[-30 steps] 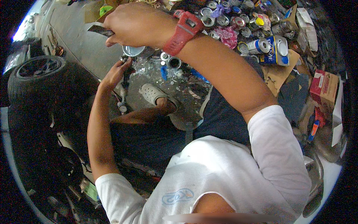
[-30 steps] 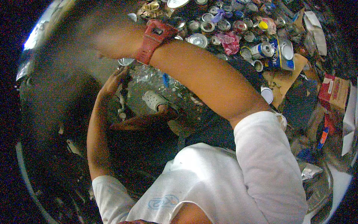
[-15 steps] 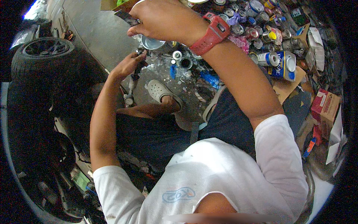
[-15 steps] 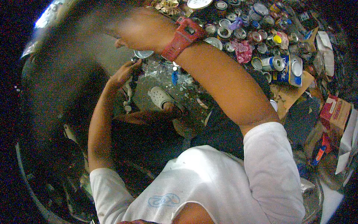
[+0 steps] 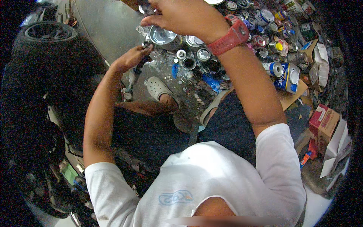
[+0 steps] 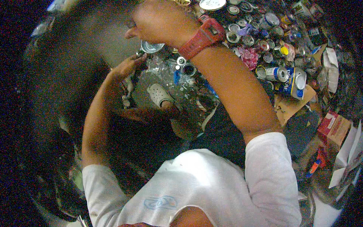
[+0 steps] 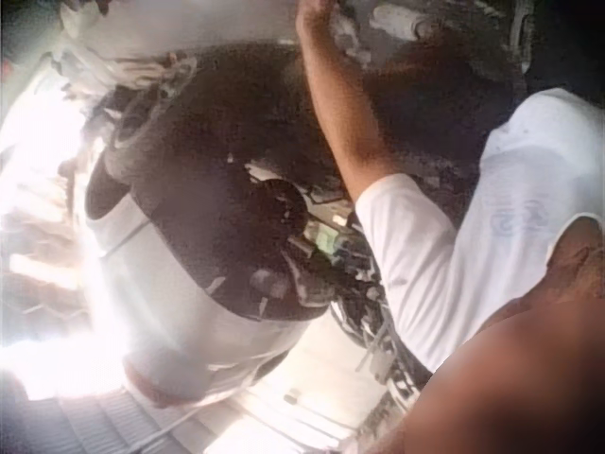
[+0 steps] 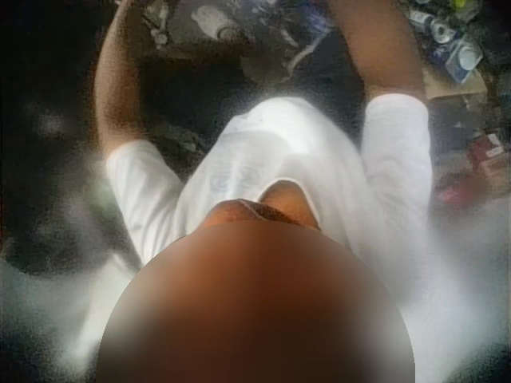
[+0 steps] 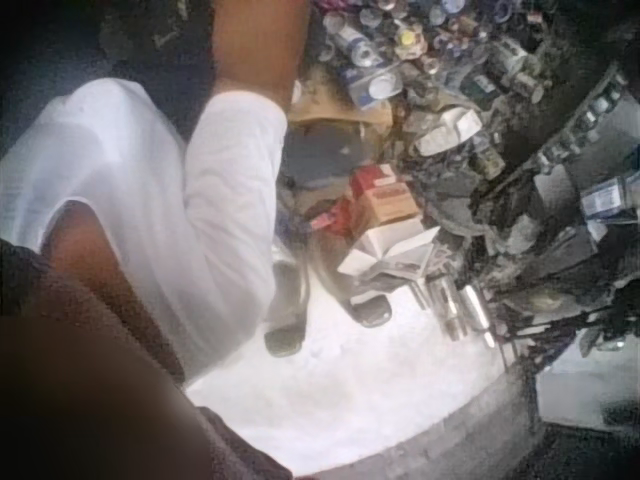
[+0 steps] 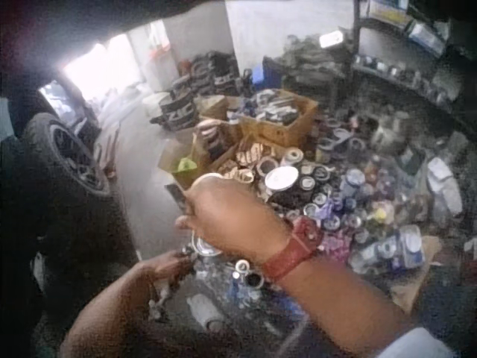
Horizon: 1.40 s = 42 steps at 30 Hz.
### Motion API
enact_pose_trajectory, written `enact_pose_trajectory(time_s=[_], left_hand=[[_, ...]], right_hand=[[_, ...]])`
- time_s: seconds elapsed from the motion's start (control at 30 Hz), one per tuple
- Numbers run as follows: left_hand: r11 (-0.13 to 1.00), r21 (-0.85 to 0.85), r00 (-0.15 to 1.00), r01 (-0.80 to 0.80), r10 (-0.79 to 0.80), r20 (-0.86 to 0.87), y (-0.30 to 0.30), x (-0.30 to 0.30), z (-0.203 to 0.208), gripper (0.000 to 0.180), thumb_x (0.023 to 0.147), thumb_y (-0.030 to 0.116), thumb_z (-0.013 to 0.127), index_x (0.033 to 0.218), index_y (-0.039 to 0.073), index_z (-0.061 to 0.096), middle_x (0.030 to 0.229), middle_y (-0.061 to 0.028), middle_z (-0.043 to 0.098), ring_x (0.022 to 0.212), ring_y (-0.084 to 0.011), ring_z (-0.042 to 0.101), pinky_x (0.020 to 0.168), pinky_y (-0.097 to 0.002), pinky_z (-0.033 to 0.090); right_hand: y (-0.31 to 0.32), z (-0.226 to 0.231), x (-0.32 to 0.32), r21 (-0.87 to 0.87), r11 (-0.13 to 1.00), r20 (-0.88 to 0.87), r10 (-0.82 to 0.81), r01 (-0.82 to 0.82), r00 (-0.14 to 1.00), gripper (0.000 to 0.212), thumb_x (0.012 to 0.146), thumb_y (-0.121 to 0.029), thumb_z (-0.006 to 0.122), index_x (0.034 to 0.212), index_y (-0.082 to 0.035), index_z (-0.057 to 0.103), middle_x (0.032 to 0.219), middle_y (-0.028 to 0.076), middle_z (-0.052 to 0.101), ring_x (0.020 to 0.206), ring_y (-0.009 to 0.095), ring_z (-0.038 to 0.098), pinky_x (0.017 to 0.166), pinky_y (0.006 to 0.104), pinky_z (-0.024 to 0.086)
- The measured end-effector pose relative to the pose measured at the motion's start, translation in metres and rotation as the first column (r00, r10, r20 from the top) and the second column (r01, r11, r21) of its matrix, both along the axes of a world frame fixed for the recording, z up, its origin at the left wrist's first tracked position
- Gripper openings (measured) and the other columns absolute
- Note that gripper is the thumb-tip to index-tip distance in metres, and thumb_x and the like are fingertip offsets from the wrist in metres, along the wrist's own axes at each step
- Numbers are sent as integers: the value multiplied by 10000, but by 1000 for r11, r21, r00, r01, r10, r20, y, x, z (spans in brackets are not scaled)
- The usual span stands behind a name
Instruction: The person sits on the floor and pours paint from several cans into a small metal container. They then use a putty knife to stir the mixture thoroughly.
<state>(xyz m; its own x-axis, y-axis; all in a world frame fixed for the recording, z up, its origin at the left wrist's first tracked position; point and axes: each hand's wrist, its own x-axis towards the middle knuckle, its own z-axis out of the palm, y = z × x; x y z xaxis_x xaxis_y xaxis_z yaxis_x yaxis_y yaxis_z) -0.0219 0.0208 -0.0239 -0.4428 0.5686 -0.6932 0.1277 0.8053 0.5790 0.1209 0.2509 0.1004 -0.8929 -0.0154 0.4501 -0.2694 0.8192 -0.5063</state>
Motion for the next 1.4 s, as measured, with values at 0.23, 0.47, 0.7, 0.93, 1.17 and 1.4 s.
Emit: enact_pose_trajectory(time_s=[0.23, 0.47, 0.7, 0.93, 1.17, 1.4], left_hand=[[995, 16, 995, 99, -100, 20, -5, -17, -26, 700, 983, 632, 551, 1370, 52, 611, 1170, -128, 705, 1028, -222, 662, 918, -399, 534], [985, 52, 986, 166, -167, 11, -1, -27, -63, 746, 993, 667, 503, 1483, 105, 503, 1262, -116, 670, 902, -246, 665, 851, -424, 540], [975, 58, 970, 213, -204, -130, -5, -34, -79, 894, 977, 749, 375, 1229, -57, 668, 1166, -255, 708, 1126, -389, 653, 1000, -473, 480], [986, 19, 986, 164, -163, -29, -13, -30, -47, 708, 984, 667, 515, 1424, 117, 582, 1191, -142, 717, 979, -288, 692, 886, -444, 553], [997, -4, 990, 75, -75, -120, -24, -11, -11, 783, 977, 698, 500, 1353, 20, 611, 1099, -187, 728, 882, -244, 675, 833, -421, 532], [991, 94, 987, 95, -82, -135, -28, -23, -45, 783, 981, 710, 476, 1270, 2, 643, 1038, -181, 733, 911, -236, 656, 877, -409, 506]], right_hand=[[-10, 5, -14, 129, 991, -42, -14, 20, 999, 493, 888, -478, 742, 860, 12, 699, 790, 206, 689, 717, 394, 658, 669, 470, 507], [-12, -2, -9, 4, 997, 219, -79, 80, 973, 474, 913, -448, 737, 851, 19, 690, 764, 215, 664, 719, 388, 636, 668, 467, 487], [-14, 2, -13, -49, 997, 192, -52, 63, 980, 387, 912, -374, 764, 927, 12, 736, 703, 151, 651, 625, 252, 602, 602, 407, 445], [-15, 4, -14, 194, 975, 163, -145, 113, 976, 532, 932, -516, 683, 1031, 8, 682, 845, 228, 695, 844, 449, 666, 772, 505, 533], [-29, 18, -6, 29, 995, 227, -98, 94, 969, 393, 908, -380, 740, 920, 12, 710, 830, 213, 672, 780, 381, 657, 712, 475, 508], [-28, 18, -6, -57, 997, 204, -47, 60, 978, 333, 899, -264, 767, 889, 61, 695, 831, 226, 672, 778, 335, 674, 703, 447, 511]])
